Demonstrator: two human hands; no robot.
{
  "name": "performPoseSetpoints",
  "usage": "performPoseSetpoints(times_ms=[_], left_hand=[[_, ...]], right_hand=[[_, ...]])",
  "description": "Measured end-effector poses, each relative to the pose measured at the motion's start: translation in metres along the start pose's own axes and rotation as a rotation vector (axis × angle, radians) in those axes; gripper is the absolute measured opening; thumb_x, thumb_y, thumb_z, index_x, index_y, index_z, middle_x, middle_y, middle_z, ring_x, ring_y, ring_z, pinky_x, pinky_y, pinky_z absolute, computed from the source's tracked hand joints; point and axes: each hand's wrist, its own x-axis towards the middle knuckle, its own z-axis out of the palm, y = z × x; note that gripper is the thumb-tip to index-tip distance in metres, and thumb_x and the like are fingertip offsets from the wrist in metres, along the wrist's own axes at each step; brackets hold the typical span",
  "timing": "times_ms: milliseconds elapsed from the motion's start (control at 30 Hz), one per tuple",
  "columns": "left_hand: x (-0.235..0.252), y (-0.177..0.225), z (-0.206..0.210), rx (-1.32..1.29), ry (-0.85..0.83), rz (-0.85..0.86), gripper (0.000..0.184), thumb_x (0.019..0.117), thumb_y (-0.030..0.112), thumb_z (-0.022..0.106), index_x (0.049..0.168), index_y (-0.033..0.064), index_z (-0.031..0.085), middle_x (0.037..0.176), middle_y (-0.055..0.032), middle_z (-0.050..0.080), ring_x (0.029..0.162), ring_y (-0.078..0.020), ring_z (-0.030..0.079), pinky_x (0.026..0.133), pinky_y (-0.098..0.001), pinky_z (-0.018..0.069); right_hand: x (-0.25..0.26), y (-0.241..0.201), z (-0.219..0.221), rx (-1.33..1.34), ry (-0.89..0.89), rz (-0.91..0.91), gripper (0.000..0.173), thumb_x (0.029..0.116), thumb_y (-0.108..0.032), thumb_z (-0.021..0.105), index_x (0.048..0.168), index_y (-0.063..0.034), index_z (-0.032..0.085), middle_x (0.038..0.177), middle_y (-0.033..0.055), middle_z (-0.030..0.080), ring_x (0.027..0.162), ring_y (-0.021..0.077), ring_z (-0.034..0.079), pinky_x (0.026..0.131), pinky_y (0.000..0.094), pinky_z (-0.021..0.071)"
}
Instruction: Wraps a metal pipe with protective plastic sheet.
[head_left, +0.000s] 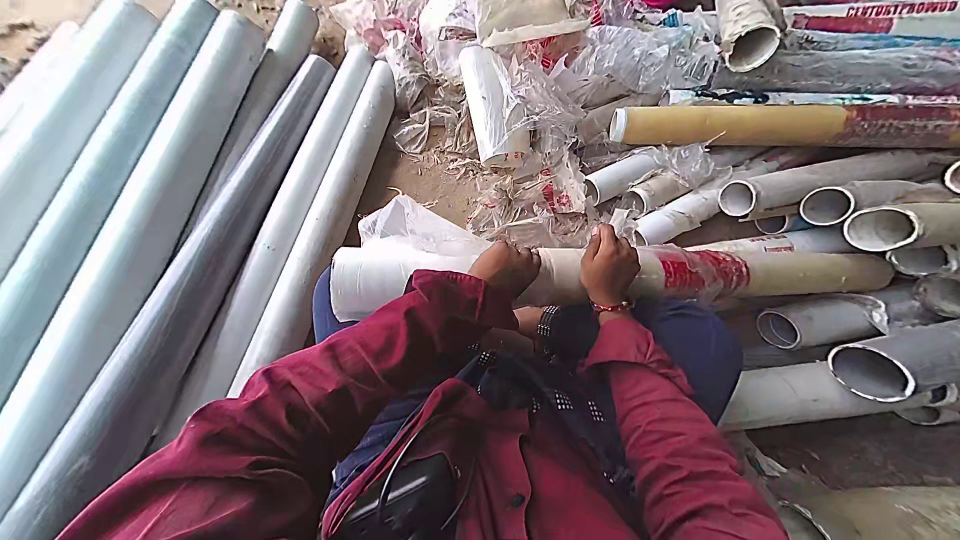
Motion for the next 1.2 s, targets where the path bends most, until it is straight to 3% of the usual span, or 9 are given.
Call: performPoseSetpoints(times_ms=[400,567,633,733,800,867,933,1033,1200], left_hand=[[-0.051,0.032,0.008,0.053,0.031,-0.113,0.049,0.1039,-0.007,0.039,0.152,-0.0062,0.041,0.156,-0.0260,0.044,0.141,-0.0460,0.048,0.113,-0.0550,0.0406],[-0.091,0.025,0.063,-0.243,0.687,0.070,0.023,0.0902,-0.007,0.057,0.104,-0.0020,0.075,0.121,-0.0189,0.074,0.116,-0.0386,0.070,0.093,-0.0487,0.0585],[-0.121,0.029,0.099,-0.671,0.697,0.078,0.023,0.0941,-0.001,0.054,0.096,-0.0001,0.077,0.111,-0.0123,0.078,0.111,-0.0224,0.074,0.096,-0.0345,0.0581],[-0.147,0.028,0.121,-1.608,0.523,-0.525,0.028,0.1026,-0.002,0.051,0.125,-0.0177,0.053,0.112,-0.0203,0.070,0.098,-0.0169,0.073,0.090,-0.0303,0.0587],[-0.152,0.013,0.120,-1.421,0.822,-0.823,0.028,0.1003,0.005,0.061,0.117,-0.0136,0.048,0.098,-0.0149,0.065,0.080,-0.0118,0.072,0.075,-0.0258,0.0607],[-0.165,-0.013,0.123,-0.697,1.186,-0.704,0.033,0.0924,0.018,0.071,0.091,-0.0115,0.056,0.083,-0.0192,0.066,0.075,-0.0174,0.067,0.072,-0.0274,0.0543],[-0.179,-0.044,0.125,-0.492,1.305,-0.606,0.040,0.0958,0.028,0.067,0.100,-0.0091,0.054,0.097,-0.0263,0.063,0.092,-0.0259,0.064,0.087,-0.0331,0.0513],[-0.180,-0.079,0.149,-0.848,1.170,-0.554,0.071,0.0947,0.044,0.062,0.133,-0.0151,0.050,0.130,-0.0267,0.060,0.118,-0.0200,0.062,0.104,-0.0334,0.0489],[-0.151,-0.093,0.165,-1.166,1.268,-0.295,0.029,0.0955,0.018,0.064,0.102,-0.0102,0.064,0.089,0.0047,0.074,0.087,0.0065,0.069,0.085,-0.0176,0.0566]], right_hand=[[-0.002,-0.001,-0.010,0.013,0.013,0.091,0.028,0.1043,-0.013,0.046,0.103,0.0020,0.069,0.081,0.0212,0.072,0.077,0.0412,0.072,0.067,0.0554,0.0521],[0.001,0.000,-0.006,0.049,0.019,0.052,0.028,0.1041,-0.012,0.046,0.105,0.0047,0.069,0.083,0.0231,0.072,0.077,0.0427,0.072,0.065,0.0561,0.0528],[0.004,-0.004,-0.008,0.052,-0.045,0.071,0.029,0.1051,-0.011,0.045,0.106,0.0053,0.069,0.086,0.0247,0.072,0.081,0.0438,0.072,0.069,0.0581,0.0529],[0.005,-0.008,-0.013,0.021,-0.121,0.066,0.029,0.1069,-0.013,0.043,0.102,0.0040,0.066,0.085,0.0253,0.070,0.082,0.0457,0.071,0.069,0.0597,0.0516],[0.004,-0.008,-0.015,0.023,-0.118,0.068,0.029,0.1064,-0.012,0.045,0.105,0.0046,0.068,0.085,0.0268,0.071,0.083,0.0482,0.071,0.069,0.0618,0.0510],[0.001,-0.007,-0.017,0.032,-0.046,0.057,0.029,0.1047,-0.011,0.047,0.109,0.0054,0.071,0.086,0.0277,0.072,0.081,0.0483,0.072,0.069,0.0620,0.0515],[-0.007,-0.007,-0.018,0.060,0.069,0.019,0.031,0.1031,-0.009,0.048,0.111,0.0080,0.072,0.090,0.0279,0.074,0.082,0.0464,0.073,0.071,0.0599,0.0539],[-0.026,-0.016,-0.017,0.128,0.150,-0.062,0.032,0.1026,-0.008,0.047,0.112,0.0113,0.071,0.097,0.0277,0.075,0.089,0.0447,0.074,0.078,0.0568,0.0560],[-0.033,-0.025,-0.006,0.102,0.142,-0.156,0.032,0.1005,-0.010,0.048,0.105,0.0086,0.074,0.097,0.0267,0.075,0.087,0.0438,0.074,0.078,0.0545,0.0566]])
